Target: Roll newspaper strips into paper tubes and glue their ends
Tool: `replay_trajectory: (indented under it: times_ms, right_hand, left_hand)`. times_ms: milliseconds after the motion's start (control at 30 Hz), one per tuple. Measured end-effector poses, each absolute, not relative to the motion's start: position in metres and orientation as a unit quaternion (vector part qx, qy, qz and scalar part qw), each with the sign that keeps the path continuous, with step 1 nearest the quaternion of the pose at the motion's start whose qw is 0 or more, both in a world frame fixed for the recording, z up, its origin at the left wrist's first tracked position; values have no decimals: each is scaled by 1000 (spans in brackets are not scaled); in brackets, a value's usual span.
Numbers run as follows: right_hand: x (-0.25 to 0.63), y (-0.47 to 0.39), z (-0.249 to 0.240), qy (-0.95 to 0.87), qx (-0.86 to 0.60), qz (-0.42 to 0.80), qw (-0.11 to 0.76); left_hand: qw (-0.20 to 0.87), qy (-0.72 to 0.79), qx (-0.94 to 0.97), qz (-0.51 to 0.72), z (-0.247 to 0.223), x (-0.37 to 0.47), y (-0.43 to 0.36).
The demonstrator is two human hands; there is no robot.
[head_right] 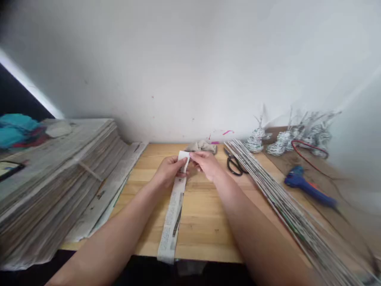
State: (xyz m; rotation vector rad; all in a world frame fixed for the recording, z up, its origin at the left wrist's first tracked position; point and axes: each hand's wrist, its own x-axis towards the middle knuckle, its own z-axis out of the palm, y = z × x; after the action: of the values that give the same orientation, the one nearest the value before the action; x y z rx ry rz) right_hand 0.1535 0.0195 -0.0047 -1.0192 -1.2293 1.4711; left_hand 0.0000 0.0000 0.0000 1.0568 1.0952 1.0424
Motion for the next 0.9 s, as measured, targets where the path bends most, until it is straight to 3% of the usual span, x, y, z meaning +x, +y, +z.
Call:
replay_trajectory:
  times_ms: [267,900]
  right_hand:
    - [160,19,0,-544,-373,631,408]
    - [156,19,-1,-526,-404,598,450]
  left_hand:
    - [654,446,425,439,4,-4,-1]
    - [580,471,503,435,9,-1,-6]
